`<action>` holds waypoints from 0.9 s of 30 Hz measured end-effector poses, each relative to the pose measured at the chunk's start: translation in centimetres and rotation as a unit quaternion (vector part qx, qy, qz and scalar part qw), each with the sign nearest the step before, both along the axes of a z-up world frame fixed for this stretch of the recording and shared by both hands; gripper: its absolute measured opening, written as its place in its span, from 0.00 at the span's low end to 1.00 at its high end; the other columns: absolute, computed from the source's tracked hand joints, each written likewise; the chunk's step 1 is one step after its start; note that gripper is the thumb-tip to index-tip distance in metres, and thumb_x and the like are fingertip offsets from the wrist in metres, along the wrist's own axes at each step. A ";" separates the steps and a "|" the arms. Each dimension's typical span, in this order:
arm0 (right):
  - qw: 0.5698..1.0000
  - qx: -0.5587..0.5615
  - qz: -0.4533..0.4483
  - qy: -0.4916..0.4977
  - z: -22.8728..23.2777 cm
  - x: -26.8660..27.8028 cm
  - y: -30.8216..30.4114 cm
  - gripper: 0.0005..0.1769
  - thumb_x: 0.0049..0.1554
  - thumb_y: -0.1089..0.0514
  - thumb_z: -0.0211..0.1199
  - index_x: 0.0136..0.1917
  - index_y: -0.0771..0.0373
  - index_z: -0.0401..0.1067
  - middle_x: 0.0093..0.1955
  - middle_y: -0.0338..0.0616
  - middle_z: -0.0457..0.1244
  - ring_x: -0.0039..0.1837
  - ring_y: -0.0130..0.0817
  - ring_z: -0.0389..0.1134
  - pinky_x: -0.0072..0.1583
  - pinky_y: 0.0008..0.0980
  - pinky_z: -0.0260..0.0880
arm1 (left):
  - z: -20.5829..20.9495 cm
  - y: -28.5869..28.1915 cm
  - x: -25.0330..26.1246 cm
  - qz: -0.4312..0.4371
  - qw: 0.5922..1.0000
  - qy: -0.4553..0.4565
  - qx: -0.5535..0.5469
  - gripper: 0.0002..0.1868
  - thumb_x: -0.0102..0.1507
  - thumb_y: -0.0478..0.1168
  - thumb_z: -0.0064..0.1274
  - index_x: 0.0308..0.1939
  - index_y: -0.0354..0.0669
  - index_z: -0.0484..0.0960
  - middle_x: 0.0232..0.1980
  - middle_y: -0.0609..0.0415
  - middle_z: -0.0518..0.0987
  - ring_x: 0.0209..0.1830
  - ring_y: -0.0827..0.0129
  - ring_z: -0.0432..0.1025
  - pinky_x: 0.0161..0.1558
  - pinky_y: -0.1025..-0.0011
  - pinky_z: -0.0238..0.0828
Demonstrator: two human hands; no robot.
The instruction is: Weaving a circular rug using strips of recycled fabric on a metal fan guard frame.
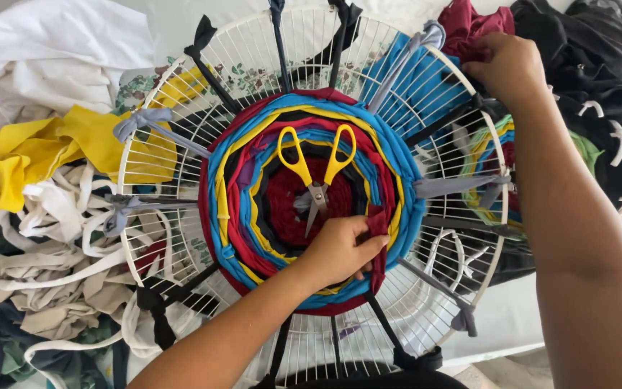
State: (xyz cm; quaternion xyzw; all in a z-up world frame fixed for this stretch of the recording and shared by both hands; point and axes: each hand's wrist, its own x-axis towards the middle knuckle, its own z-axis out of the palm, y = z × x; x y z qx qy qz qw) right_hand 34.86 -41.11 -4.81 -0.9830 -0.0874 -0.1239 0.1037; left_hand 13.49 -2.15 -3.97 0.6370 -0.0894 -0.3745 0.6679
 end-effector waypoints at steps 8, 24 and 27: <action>0.772 0.633 0.035 0.053 10.8 -9.5 2.8 0.15 0.65 0.57 0.58 0.64 0.59 0.65 0.61 0.41 0.66 0.63 0.42 0.70 0.64 0.48 0.76 | 1.9 1.2 0.1 -0.030 0.996 -0.078 -0.027 0.09 0.69 0.42 0.52 0.44 0.38 0.80 0.30 0.57 0.80 0.24 0.79 0.72 0.25 0.77 0.68; 0.909 0.245 0.335 0.046 12.7 -23.6 27.8 0.19 0.55 0.63 0.69 0.60 0.63 0.72 0.72 0.63 0.56 0.73 0.60 0.60 0.72 0.48 0.62 | 5.6 8.5 2.9 0.139 0.982 0.064 -0.107 0.27 0.70 0.58 0.34 0.56 0.46 0.81 0.54 0.57 0.84 0.52 0.75 0.78 0.54 0.76 0.75; 0.898 0.190 0.392 0.059 12.0 -24.3 28.8 0.23 0.55 0.60 0.70 0.63 0.65 0.73 0.72 0.66 0.55 0.72 0.65 0.59 0.72 0.53 0.59 | 2.7 9.5 3.2 0.146 0.975 0.058 -0.154 0.22 0.70 0.51 0.46 0.56 0.38 0.81 0.54 0.54 0.83 0.51 0.73 0.77 0.53 0.73 0.74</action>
